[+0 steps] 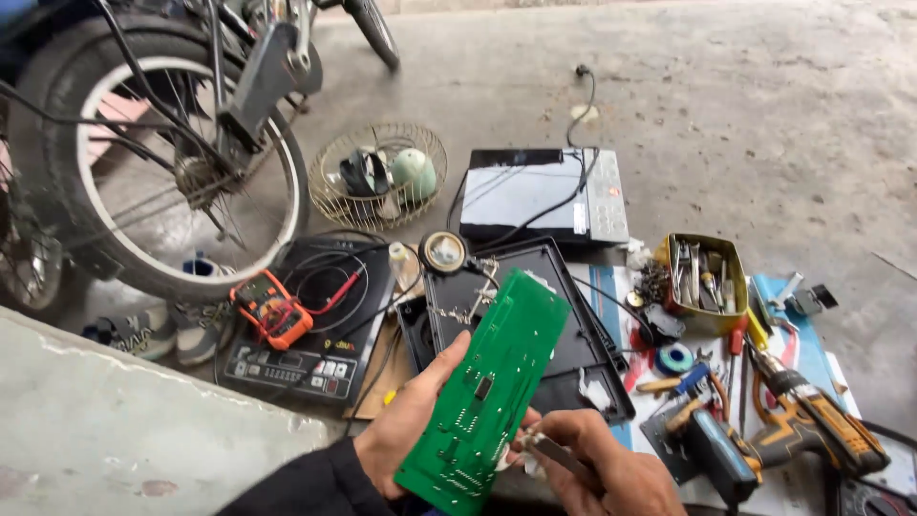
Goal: Repairing a printed circuit board by inspecting components and using fine tools like tweezers and a probe.
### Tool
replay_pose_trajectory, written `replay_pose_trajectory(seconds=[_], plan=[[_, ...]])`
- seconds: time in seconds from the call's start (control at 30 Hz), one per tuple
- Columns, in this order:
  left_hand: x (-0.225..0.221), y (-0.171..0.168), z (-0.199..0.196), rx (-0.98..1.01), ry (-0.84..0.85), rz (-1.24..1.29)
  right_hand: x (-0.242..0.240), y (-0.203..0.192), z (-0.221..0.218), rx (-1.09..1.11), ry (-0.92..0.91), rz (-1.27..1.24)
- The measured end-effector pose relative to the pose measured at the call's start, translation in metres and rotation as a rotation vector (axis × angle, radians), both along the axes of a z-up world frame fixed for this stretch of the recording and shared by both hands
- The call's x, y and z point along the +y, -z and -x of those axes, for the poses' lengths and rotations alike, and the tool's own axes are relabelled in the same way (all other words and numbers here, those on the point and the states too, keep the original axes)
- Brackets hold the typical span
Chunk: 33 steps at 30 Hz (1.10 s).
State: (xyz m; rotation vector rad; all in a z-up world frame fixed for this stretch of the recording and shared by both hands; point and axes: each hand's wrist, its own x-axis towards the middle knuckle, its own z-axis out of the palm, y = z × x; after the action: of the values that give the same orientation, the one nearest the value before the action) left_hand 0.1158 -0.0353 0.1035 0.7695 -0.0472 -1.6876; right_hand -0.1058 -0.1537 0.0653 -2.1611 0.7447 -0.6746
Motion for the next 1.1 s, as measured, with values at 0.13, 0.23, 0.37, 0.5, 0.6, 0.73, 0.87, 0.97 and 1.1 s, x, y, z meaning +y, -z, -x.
replay_pose_trajectory(seconds=[0.13, 0.23, 0.37, 0.5, 0.6, 0.73, 0.87, 0.97, 1.1], plan=[[-0.009, 0.003, -0.042, 0.051, 0.135, 0.019, -0.014, -0.044, -0.035, 0.040, -0.019, -0.574], [-0.023, 0.019, -0.068, 0.018, 0.182, 0.099, -0.042, -0.044, -0.062, -0.172, 0.159, -0.720], [-0.029, 0.025, -0.092, 0.066, 0.148, 0.075, -0.066, -0.029, -0.088, -0.466, 0.470, -0.938], [-0.032, 0.028, -0.100, 0.127, 0.174, -0.059, -0.080, 0.000, -0.090, -0.456, 0.507, -0.997], [-0.036, 0.039, -0.105, 0.174, 0.218, -0.081, -0.083, 0.002, -0.097, -0.405, 0.542, -0.965], [-0.040, 0.046, -0.107, 0.203, 0.253, -0.186, -0.081, 0.023, -0.092, -0.452, 0.498, -1.074], [-0.043, 0.050, -0.107, 0.217, 0.265, -0.181, -0.082, 0.033, -0.086, -0.448, 0.386, -0.985], [-0.044, 0.051, -0.107, 0.206, 0.264, -0.187, -0.080, 0.032, -0.086, -0.432, 0.398, -0.955], [-0.041, 0.052, -0.106, 0.186, 0.281, -0.164, -0.076, 0.032, -0.085, -0.443, 0.403, -0.926]])
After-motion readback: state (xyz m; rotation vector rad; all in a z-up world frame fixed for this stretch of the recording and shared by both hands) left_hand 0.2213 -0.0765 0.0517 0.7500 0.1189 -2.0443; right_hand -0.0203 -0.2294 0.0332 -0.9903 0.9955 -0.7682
